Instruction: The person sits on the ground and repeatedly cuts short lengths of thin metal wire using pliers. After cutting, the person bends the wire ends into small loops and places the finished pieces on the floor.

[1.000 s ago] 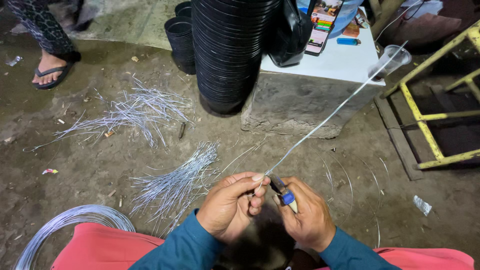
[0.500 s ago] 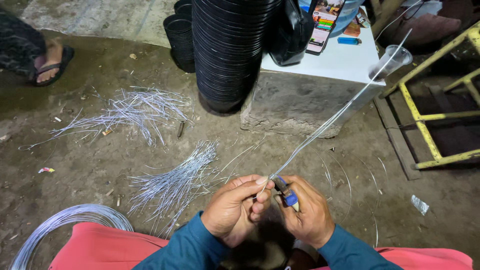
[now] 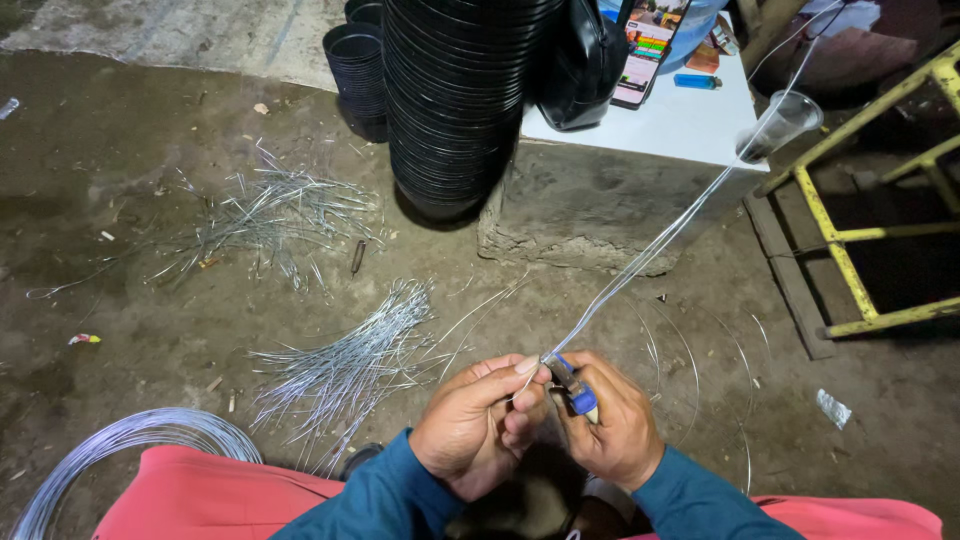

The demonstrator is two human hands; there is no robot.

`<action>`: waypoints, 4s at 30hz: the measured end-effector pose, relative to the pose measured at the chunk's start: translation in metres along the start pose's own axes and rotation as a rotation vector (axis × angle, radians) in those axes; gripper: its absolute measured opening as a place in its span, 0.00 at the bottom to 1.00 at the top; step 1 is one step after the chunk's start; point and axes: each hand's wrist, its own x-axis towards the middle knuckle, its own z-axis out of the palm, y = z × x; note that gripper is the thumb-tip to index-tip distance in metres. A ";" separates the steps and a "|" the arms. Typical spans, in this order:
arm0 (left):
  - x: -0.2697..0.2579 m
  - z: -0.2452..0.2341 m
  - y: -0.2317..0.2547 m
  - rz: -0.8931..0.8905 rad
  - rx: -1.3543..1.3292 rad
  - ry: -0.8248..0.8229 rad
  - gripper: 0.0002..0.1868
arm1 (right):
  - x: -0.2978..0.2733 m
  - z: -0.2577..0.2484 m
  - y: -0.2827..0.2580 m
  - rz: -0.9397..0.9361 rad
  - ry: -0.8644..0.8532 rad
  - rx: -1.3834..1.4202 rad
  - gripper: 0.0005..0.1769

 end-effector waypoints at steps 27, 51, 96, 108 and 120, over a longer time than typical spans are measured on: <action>0.017 -0.011 -0.013 0.138 0.061 0.037 0.14 | -0.070 0.067 0.116 0.495 -0.960 -0.306 0.13; 0.059 -0.057 -0.012 0.504 0.495 0.542 0.19 | -0.009 0.052 0.100 0.746 -0.170 0.897 0.17; 0.041 -0.037 0.049 1.145 0.978 0.635 0.13 | 0.010 0.043 0.035 0.607 -0.101 0.186 0.15; 0.018 0.007 0.001 1.079 1.672 0.362 0.09 | 0.027 0.014 0.023 0.699 0.146 0.456 0.10; 0.013 0.014 0.005 0.840 1.274 0.294 0.08 | 0.020 0.009 0.038 0.634 0.074 0.652 0.08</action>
